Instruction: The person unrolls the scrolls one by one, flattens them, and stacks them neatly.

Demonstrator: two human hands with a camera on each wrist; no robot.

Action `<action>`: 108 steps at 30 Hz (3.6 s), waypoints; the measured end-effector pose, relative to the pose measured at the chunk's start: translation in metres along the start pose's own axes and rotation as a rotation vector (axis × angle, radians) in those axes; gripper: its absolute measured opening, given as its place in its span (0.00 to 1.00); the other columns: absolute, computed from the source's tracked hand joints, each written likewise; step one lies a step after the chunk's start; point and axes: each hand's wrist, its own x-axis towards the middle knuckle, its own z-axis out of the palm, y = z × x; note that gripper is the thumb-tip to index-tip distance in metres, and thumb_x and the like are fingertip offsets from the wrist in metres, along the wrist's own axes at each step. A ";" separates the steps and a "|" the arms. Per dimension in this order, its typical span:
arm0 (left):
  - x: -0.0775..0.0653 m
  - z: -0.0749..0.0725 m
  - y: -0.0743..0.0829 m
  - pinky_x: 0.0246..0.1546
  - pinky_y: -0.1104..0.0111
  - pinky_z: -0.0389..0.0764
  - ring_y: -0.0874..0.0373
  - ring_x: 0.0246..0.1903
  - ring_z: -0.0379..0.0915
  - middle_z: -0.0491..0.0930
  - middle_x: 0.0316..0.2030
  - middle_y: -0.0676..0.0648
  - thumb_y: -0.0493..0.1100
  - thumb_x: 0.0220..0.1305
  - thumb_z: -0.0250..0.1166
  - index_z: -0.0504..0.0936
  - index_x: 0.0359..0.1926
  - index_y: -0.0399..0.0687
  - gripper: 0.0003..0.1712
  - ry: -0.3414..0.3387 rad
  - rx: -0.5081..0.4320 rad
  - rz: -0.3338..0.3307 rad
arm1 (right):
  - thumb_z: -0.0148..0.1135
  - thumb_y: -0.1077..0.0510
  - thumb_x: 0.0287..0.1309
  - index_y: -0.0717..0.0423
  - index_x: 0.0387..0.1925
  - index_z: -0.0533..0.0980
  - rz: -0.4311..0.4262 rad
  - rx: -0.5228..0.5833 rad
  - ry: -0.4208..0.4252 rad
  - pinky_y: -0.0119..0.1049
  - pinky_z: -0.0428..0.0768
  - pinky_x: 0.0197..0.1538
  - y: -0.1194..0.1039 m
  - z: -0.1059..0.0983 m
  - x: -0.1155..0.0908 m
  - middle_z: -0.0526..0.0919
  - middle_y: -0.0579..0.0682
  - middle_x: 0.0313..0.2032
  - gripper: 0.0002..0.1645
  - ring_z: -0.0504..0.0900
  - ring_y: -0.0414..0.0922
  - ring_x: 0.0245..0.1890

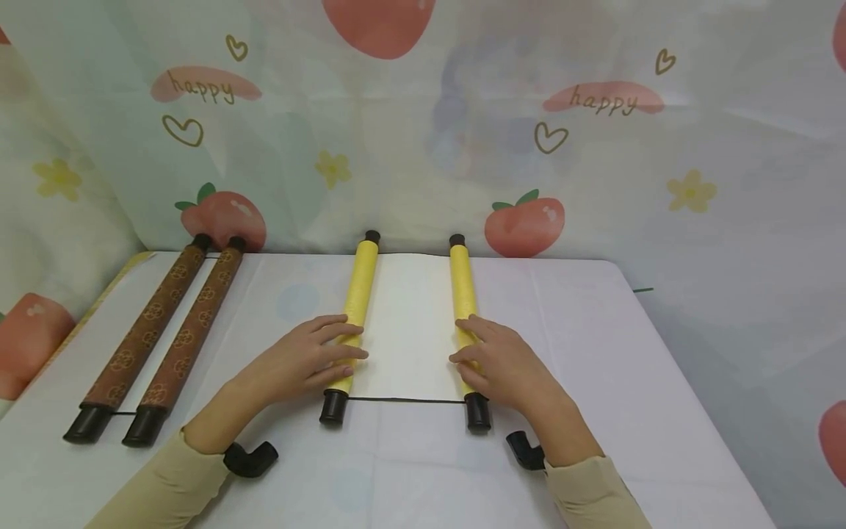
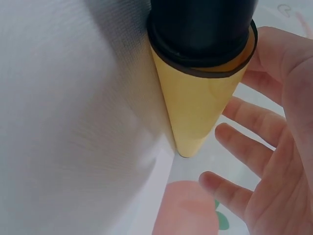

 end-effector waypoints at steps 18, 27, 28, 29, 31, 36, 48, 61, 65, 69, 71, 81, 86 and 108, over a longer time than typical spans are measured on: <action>0.000 -0.003 -0.012 0.69 0.52 0.63 0.43 0.70 0.61 0.74 0.66 0.48 0.53 0.71 0.62 0.84 0.56 0.60 0.17 -0.012 0.015 0.045 | 0.72 0.52 0.56 0.45 0.41 0.88 0.006 -0.010 -0.036 0.50 0.75 0.62 0.002 -0.006 -0.006 0.79 0.54 0.60 0.10 0.74 0.55 0.64; -0.011 -0.005 -0.013 0.67 0.47 0.66 0.45 0.72 0.60 0.69 0.70 0.51 0.53 0.73 0.59 0.82 0.60 0.62 0.18 -0.054 0.004 0.009 | 0.72 0.48 0.57 0.43 0.48 0.85 0.013 -0.017 -0.059 0.52 0.78 0.59 0.007 -0.010 -0.017 0.78 0.55 0.62 0.17 0.79 0.55 0.59; -0.012 -0.005 -0.012 0.66 0.46 0.66 0.45 0.71 0.60 0.70 0.69 0.51 0.53 0.73 0.59 0.83 0.60 0.62 0.18 -0.054 0.001 0.009 | 0.72 0.49 0.57 0.43 0.47 0.85 0.018 -0.017 -0.063 0.52 0.78 0.58 0.006 -0.010 -0.017 0.78 0.54 0.62 0.16 0.79 0.55 0.59; -0.012 -0.006 -0.011 0.66 0.46 0.66 0.45 0.71 0.61 0.71 0.69 0.50 0.53 0.73 0.59 0.83 0.59 0.61 0.18 -0.052 -0.001 0.008 | 0.72 0.49 0.57 0.43 0.47 0.85 0.023 -0.019 -0.065 0.52 0.78 0.58 0.006 -0.010 -0.018 0.78 0.54 0.62 0.15 0.79 0.54 0.59; -0.014 -0.006 -0.011 0.66 0.46 0.66 0.45 0.71 0.62 0.71 0.69 0.50 0.52 0.73 0.60 0.83 0.59 0.61 0.18 -0.050 -0.009 0.007 | 0.72 0.49 0.57 0.42 0.45 0.86 0.026 -0.021 -0.059 0.52 0.78 0.57 0.006 -0.010 -0.019 0.78 0.53 0.62 0.13 0.80 0.54 0.57; -0.018 -0.008 -0.013 0.64 0.46 0.69 0.46 0.70 0.64 0.72 0.67 0.49 0.51 0.71 0.62 0.81 0.61 0.62 0.19 -0.014 -0.011 0.023 | 0.71 0.49 0.57 0.41 0.46 0.86 0.025 -0.035 -0.039 0.52 0.79 0.56 0.007 -0.010 -0.022 0.79 0.53 0.61 0.14 0.81 0.54 0.56; -0.021 -0.008 -0.019 0.66 0.47 0.67 0.45 0.69 0.65 0.71 0.68 0.48 0.52 0.69 0.64 0.83 0.57 0.61 0.17 0.016 -0.010 0.026 | 0.71 0.49 0.57 0.44 0.44 0.85 0.027 -0.038 -0.030 0.52 0.79 0.56 0.013 -0.012 -0.025 0.79 0.53 0.61 0.13 0.81 0.53 0.55; -0.022 -0.011 -0.020 0.63 0.45 0.69 0.53 0.68 0.67 0.72 0.67 0.49 0.55 0.68 0.64 0.83 0.58 0.64 0.19 -0.007 0.028 0.020 | 0.71 0.49 0.57 0.42 0.45 0.87 0.068 -0.046 -0.064 0.52 0.80 0.56 0.014 -0.013 -0.024 0.78 0.53 0.62 0.14 0.81 0.54 0.56; -0.022 -0.012 -0.019 0.65 0.44 0.66 0.50 0.70 0.63 0.70 0.69 0.49 0.55 0.69 0.63 0.83 0.58 0.63 0.19 -0.035 0.016 -0.004 | 0.71 0.50 0.56 0.45 0.43 0.86 0.051 -0.035 -0.050 0.51 0.80 0.55 0.015 -0.013 -0.024 0.79 0.54 0.61 0.12 0.82 0.53 0.55; -0.023 -0.013 -0.019 0.67 0.43 0.64 0.48 0.71 0.61 0.68 0.70 0.49 0.55 0.70 0.63 0.82 0.59 0.61 0.19 -0.051 0.001 -0.021 | 0.70 0.54 0.56 0.46 0.43 0.87 0.037 -0.036 -0.039 0.51 0.80 0.56 0.016 -0.013 -0.023 0.79 0.53 0.61 0.12 0.80 0.53 0.58; -0.023 -0.012 -0.018 0.66 0.43 0.64 0.49 0.71 0.61 0.69 0.70 0.48 0.56 0.69 0.63 0.82 0.58 0.60 0.19 -0.045 0.001 -0.021 | 0.69 0.56 0.55 0.46 0.43 0.87 0.031 -0.041 -0.040 0.51 0.79 0.57 0.016 -0.013 -0.023 0.79 0.54 0.61 0.12 0.78 0.54 0.61; -0.020 -0.014 -0.018 0.67 0.42 0.62 0.46 0.72 0.60 0.70 0.69 0.50 0.55 0.71 0.61 0.82 0.58 0.58 0.19 -0.081 -0.006 -0.028 | 0.70 0.55 0.55 0.45 0.39 0.87 0.061 -0.039 -0.064 0.51 0.78 0.59 0.018 -0.013 -0.023 0.80 0.53 0.60 0.09 0.75 0.55 0.64; -0.020 -0.014 -0.019 0.68 0.43 0.61 0.47 0.72 0.59 0.71 0.68 0.50 0.57 0.70 0.61 0.83 0.59 0.63 0.19 -0.085 0.013 -0.034 | 0.68 0.60 0.54 0.45 0.39 0.88 0.048 -0.042 -0.054 0.51 0.78 0.58 0.020 -0.013 -0.023 0.80 0.54 0.60 0.11 0.75 0.55 0.64; -0.021 -0.018 -0.020 0.67 0.45 0.65 0.45 0.70 0.62 0.73 0.66 0.48 0.55 0.70 0.63 0.86 0.53 0.61 0.16 -0.053 0.024 -0.033 | 0.73 0.54 0.54 0.45 0.35 0.88 0.064 -0.037 -0.055 0.52 0.78 0.58 0.024 -0.015 -0.024 0.79 0.54 0.60 0.05 0.76 0.56 0.63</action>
